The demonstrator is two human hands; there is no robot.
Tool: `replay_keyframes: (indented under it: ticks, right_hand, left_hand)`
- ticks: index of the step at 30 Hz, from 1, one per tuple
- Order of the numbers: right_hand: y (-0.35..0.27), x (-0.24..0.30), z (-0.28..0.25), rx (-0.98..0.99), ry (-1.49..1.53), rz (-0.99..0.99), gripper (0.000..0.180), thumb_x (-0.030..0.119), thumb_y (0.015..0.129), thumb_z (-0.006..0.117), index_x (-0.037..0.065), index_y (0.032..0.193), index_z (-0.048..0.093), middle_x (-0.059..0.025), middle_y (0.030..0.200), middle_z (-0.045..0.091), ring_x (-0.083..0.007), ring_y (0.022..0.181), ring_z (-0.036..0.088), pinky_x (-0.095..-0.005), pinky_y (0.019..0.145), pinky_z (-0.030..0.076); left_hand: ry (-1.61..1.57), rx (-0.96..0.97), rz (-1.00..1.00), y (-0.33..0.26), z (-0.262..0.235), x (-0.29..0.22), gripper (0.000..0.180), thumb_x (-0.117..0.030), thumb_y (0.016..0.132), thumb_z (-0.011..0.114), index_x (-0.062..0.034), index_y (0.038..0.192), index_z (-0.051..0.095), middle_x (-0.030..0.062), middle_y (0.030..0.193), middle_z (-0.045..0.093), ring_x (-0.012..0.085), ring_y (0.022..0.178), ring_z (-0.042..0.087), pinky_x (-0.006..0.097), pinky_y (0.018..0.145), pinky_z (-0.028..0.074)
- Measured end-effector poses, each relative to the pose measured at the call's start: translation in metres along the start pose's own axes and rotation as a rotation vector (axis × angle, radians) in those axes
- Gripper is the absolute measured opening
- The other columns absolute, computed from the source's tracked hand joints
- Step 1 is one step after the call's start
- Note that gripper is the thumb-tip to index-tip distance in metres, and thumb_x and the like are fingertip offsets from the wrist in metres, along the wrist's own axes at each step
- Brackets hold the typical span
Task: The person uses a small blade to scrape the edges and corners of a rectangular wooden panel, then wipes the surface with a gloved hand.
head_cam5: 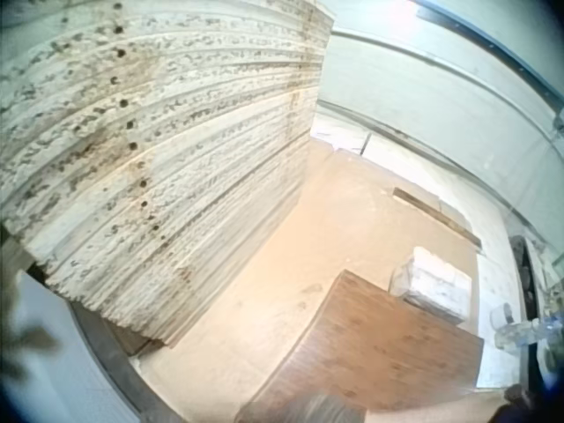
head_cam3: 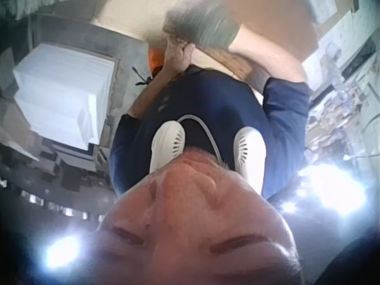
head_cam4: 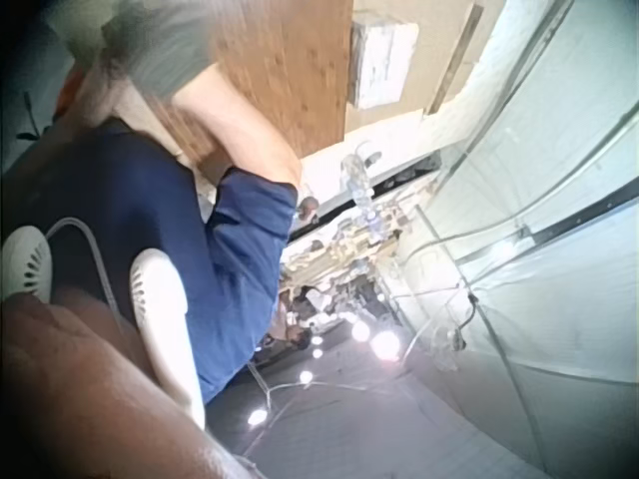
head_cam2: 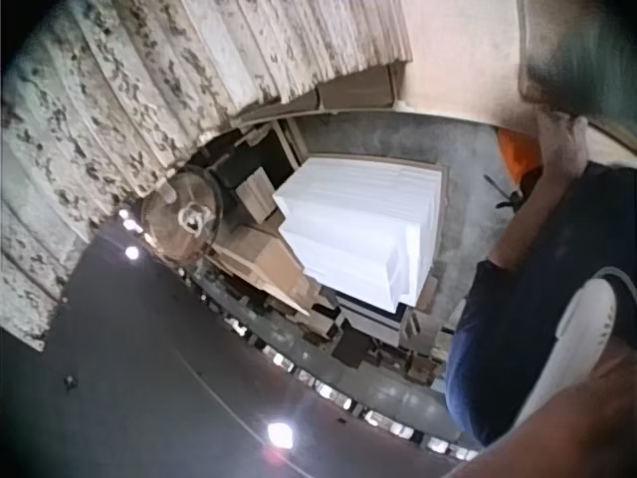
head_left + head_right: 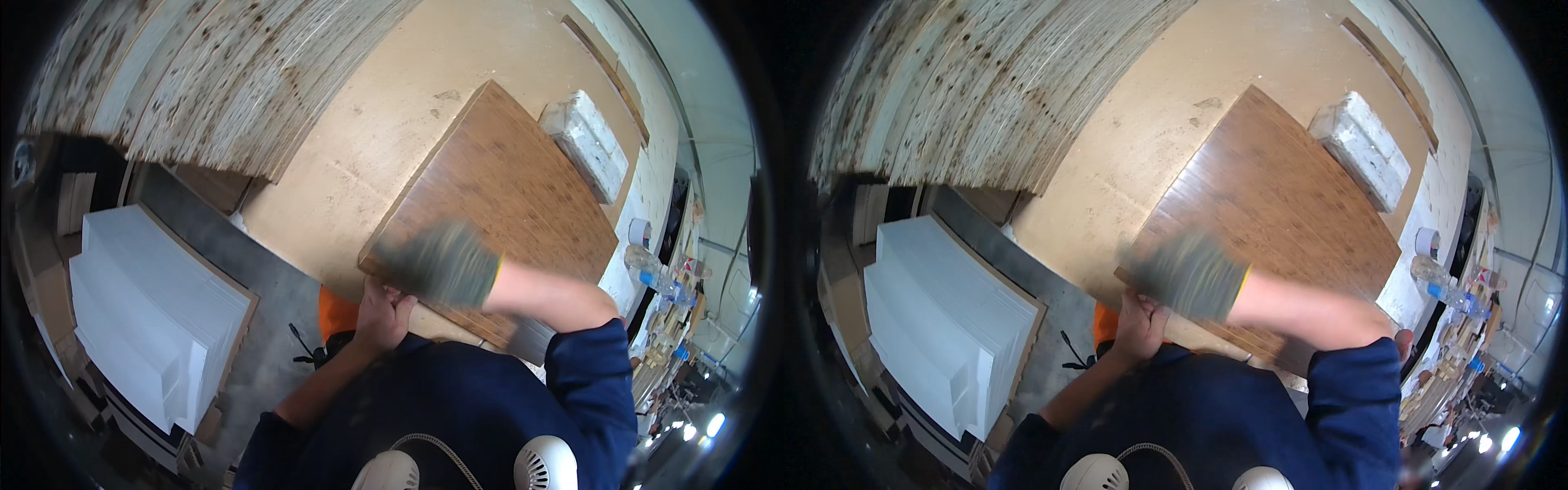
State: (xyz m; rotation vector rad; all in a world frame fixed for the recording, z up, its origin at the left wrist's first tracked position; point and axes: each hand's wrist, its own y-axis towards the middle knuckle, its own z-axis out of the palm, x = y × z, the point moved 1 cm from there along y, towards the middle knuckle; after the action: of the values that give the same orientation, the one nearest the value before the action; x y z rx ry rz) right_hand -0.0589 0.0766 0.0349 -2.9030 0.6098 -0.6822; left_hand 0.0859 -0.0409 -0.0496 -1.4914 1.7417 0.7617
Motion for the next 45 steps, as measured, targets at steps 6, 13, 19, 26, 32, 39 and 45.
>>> replay_keyframes:
  ticks: [6, 13, 19, 26, 32, 39, 45]
  right_hand:
    - [0.006, 0.026, 0.014, 0.192, -0.02, -0.019, 0.033, 0.02, 0.095, 0.043, 0.002, 0.122, 0.049, -0.0123, 0.104, 0.062, -0.0222, 0.091, 0.063, -0.0323, 0.076, 0.054]
    - [0.021, 0.029, -0.01, 0.481, -0.076, 0.025, 0.028, 0.015, 0.091, 0.049, 0.002, 0.116, 0.051, -0.0117, 0.102, 0.06, -0.022, 0.092, 0.062, -0.0319, 0.079, 0.054]
    - [-0.046, -0.013, -0.012, -0.228, -0.084, 0.371, 0.025, 0.02, 0.081, 0.06, 0.005, 0.102, 0.058, -0.014, 0.081, 0.063, -0.0295, 0.074, 0.063, -0.0401, 0.064, 0.05]
    - [-0.098, -0.049, -0.042, -0.044, -0.518, 0.547, 0.031, 0.032, 0.088, 0.055, 0.008, 0.107, 0.058, -0.0136, 0.087, 0.063, -0.0313, 0.075, 0.062, -0.044, 0.059, 0.048]
    - [-0.015, -0.165, -0.073, -0.293, -0.545, 0.272, 0.041, 0.037, 0.09, 0.049, 0.007, 0.117, 0.058, -0.017, 0.123, 0.055, -0.0377, 0.12, 0.047, -0.0452, 0.105, 0.031]
    - [0.042, -0.075, -0.009, -0.121, -0.007, 0.007, 0.024, 0.03, 0.078, 0.062, 0.009, 0.089, 0.067, -0.0151, 0.089, 0.063, -0.0275, 0.084, 0.059, -0.0394, 0.073, 0.049]
    - [0.064, 0.0, -0.024, 0.055, 0.473, -0.223, 0.042, 0.038, 0.084, 0.059, 0.006, 0.109, 0.06, -0.0131, 0.098, 0.064, -0.0277, 0.095, 0.061, -0.0423, 0.085, 0.048]
  left_hand:
    - [0.304, -0.111, 0.21, 0.001, 0.007, -0.004, 0.038, -0.013, 0.081, 0.064, 0.0056, 0.104, 0.04, 0.0196, 0.094, 0.048, 0.0333, 0.093, 0.051, 0.043, 0.086, 0.041]
    - [-0.094, -0.129, -0.057, 0.005, 0.012, 0.003, 0.034, -0.016, 0.082, 0.064, 0.002, 0.103, 0.043, 0.0185, 0.092, 0.044, 0.0321, 0.082, 0.048, 0.042, 0.077, 0.041]
    - [-0.343, -0.16, -0.267, 0.0, 0.009, -0.004, 0.044, -0.016, 0.08, 0.066, 0.0027, 0.107, 0.038, 0.0193, 0.091, 0.044, 0.0334, 0.083, 0.05, 0.044, 0.077, 0.042]
    - [-0.335, -0.128, -0.28, -0.001, 0.011, -0.003, 0.042, -0.021, 0.083, 0.065, 0.0028, 0.102, 0.037, 0.0193, 0.09, 0.043, 0.0336, 0.082, 0.048, 0.045, 0.076, 0.04]
    - [-0.339, -0.12, -0.263, 0.001, 0.007, -0.004, 0.041, -0.02, 0.082, 0.065, 0.0034, 0.099, 0.037, 0.0195, 0.088, 0.042, 0.0347, 0.082, 0.047, 0.045, 0.075, 0.04]
    - [-0.322, -0.105, -0.329, 0.001, 0.011, -0.001, 0.047, -0.023, 0.08, 0.066, 0.0052, 0.107, 0.038, 0.0224, 0.097, 0.045, 0.0365, 0.092, 0.048, 0.045, 0.082, 0.04]
    - [-0.422, 0.069, -0.466, 0.006, -0.004, -0.01, 0.05, -0.022, 0.082, 0.064, 0.0044, 0.117, 0.04, 0.0227, 0.106, 0.046, 0.033, 0.098, 0.05, 0.041, 0.086, 0.041]
